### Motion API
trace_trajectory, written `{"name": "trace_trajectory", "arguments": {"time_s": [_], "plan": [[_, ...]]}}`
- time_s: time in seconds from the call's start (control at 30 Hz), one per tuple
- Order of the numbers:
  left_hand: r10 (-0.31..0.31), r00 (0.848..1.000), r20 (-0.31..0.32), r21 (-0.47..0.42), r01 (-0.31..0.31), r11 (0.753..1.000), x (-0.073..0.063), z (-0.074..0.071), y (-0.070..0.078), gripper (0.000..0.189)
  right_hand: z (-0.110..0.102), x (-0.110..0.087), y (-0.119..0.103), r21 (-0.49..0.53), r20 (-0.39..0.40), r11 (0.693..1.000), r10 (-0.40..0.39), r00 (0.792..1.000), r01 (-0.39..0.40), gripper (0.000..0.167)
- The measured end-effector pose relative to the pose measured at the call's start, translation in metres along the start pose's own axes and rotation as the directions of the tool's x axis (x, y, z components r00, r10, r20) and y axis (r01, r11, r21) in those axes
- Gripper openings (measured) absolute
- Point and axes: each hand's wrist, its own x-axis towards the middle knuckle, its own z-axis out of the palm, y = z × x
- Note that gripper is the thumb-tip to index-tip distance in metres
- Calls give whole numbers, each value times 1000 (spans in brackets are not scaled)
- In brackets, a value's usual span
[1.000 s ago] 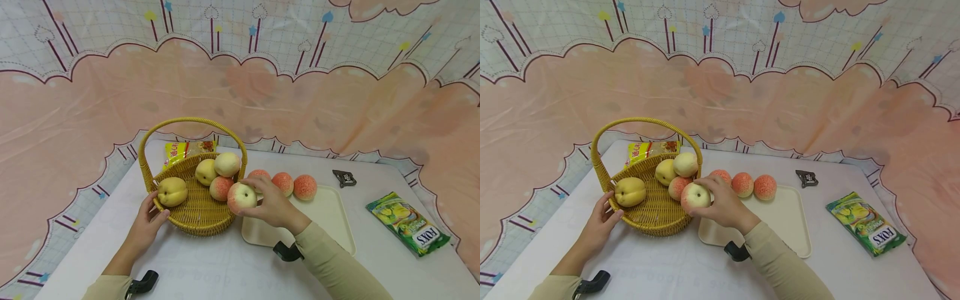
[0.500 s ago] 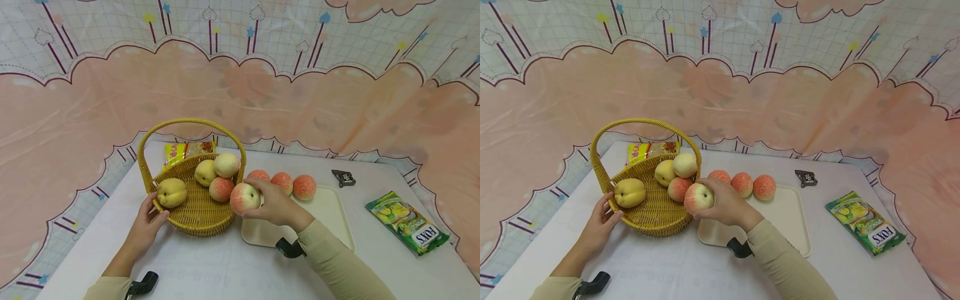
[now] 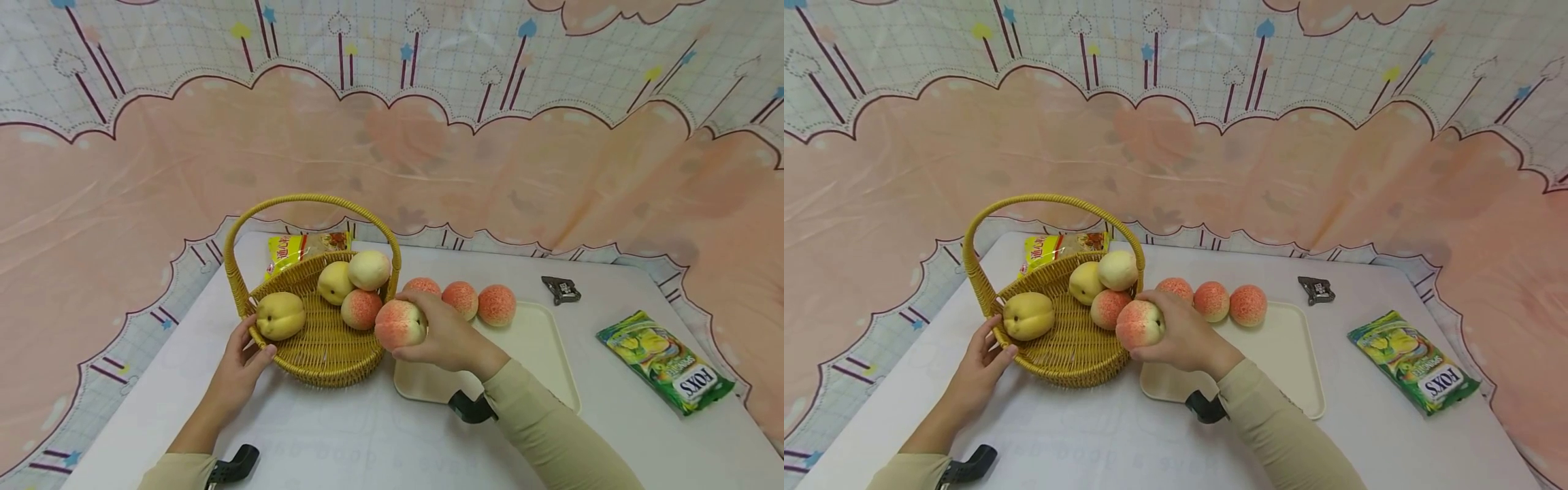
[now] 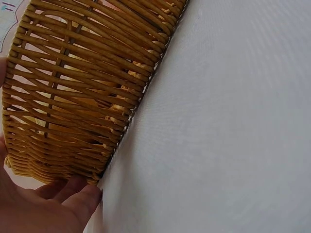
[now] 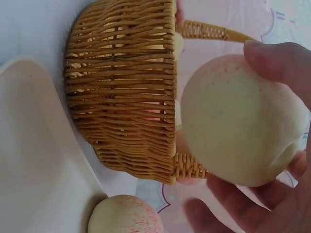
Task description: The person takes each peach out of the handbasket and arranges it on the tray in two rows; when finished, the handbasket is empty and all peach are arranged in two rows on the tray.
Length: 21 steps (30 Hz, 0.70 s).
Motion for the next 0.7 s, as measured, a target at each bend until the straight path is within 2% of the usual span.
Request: {"name": "trace_trajectory", "arguments": {"time_s": [0.33,0.53,0.7], "plan": [[-1,1000,2,-5,1,1000,0,-1,0,72,1,-1,0,107,-55,994,-16,998,21,72],[-1,1000,3,0,1,1000,-1,0,1,72,2,-1,0,57,-68,998,-23,997,27,81],[-2,1000,5,-3,2,1000,-1,-1,1,73,4,-1,0,80,-94,995,-52,994,60,76]]}}
